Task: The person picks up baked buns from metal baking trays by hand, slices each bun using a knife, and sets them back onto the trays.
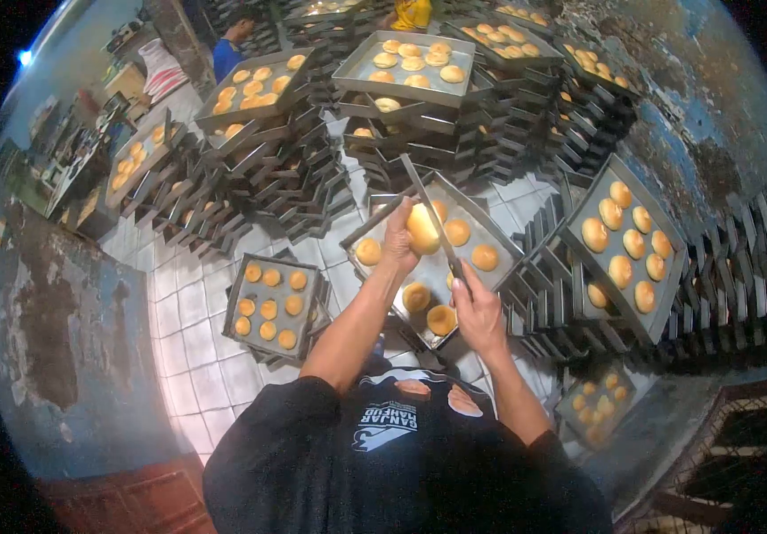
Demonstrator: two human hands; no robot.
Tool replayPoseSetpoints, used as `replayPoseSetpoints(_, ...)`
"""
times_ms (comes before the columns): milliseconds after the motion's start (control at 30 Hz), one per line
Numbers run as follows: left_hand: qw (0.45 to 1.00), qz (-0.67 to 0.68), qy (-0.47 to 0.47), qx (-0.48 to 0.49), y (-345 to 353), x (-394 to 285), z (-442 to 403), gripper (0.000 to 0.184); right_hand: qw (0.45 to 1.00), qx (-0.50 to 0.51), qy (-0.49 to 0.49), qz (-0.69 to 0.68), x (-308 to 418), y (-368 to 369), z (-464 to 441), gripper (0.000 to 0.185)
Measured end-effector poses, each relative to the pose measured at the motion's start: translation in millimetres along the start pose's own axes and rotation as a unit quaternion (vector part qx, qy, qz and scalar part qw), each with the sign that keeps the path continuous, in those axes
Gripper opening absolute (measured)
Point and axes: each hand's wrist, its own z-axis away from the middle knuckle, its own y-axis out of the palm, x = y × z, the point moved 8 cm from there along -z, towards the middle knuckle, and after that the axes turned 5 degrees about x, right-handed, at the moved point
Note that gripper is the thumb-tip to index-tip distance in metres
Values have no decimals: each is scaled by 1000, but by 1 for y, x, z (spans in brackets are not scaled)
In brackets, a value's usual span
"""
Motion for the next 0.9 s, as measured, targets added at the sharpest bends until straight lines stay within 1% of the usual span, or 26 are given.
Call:
replayPoseSetpoints(33,1000,13,-14,-11,6,-2,3,38,999,18,32,-25,6,-2,0,45)
replayPoseSetpoints(67,1000,13,-18,-10,-7,0,-5,38,999,16,35,-26,-2,-1,2,45)
replayPoseSetpoints(133,997,70,-40,9,-29,0,-21,38,999,-3,-28,37,-14,-4,7,45)
replayPoseSetpoints(200,996,81,-30,1,-26,-9,-19,38,999,4,-24,22,-21,-4,22,44)
replayPoseSetpoints(267,1000,-6,-5,22,-18,-16,-9,35,1000,10,-16,1,-23,-2,24,44)
replayPoseSetpoints(300,999,-39,-9,2,-14,-10,-3,34,1000,16,7,-17,-26,-1,17,45)
replayPoseSetpoints(333,999,-39,-15,3,-6,-1,3,34,999,20,30,-36,-30,-1,9,46)
replayPoseSetpoints(367,998,-53,-20,13,2,7,8,35,999,17,11,-43,-28,1,-4,47)
replayPoseSetpoints(400,997,-68,-23,24,8,13,11,35,999,13,14,-45,-29,-2,-11,47)
replayPoseSetpoints(433,998,-54,-21,0,-2,18,7,36,999,25,25,-36,-21,-4,-17,47)
replayPoseSetpoints(500,998,-55,-7,-7,-9,7,0,36,998,44,41,-2,-9,-8,-10,48)
replayPoseSetpoints(533,998,-52,11,-15,-17,-3,-5,37,998,45,41,-2,-21,-8,-1,48)
replayPoseSetpoints(600,999,-48,5,-24,-34,-15,-12,37,999,32,-9,16,-37,-8,17,48)
replayPoseSetpoints(633,997,-70,11,-15,-34,-22,-11,37,999,30,-27,22,-36,-7,22,48)
replayPoseSetpoints(667,995,-95,13,-6,-33,-26,-7,37,999,34,-13,3,-40,-4,27,48)
replayPoseSetpoints(700,995,-94,11,16,-28,-19,-2,37,999,33,-3,-9,-44,-3,27,48)
replayPoseSetpoints(733,995,-95,4,16,-22,-7,4,37,999,32,7,-22,-45,-1,28,48)
replayPoseSetpoints(800,994,-108,-2,-30,-14,12,15,37,997,49,56,-7,-31,1,3,48)
replayPoseSetpoints(867,995,-95,-15,-32,-20,22,8,38,996,62,61,-19,-30,2,-5,48)
replayPoseSetpoints(900,994,-85,-3,-63,-33,19,0,39,998,47,50,-8,-33,2,-4,48)
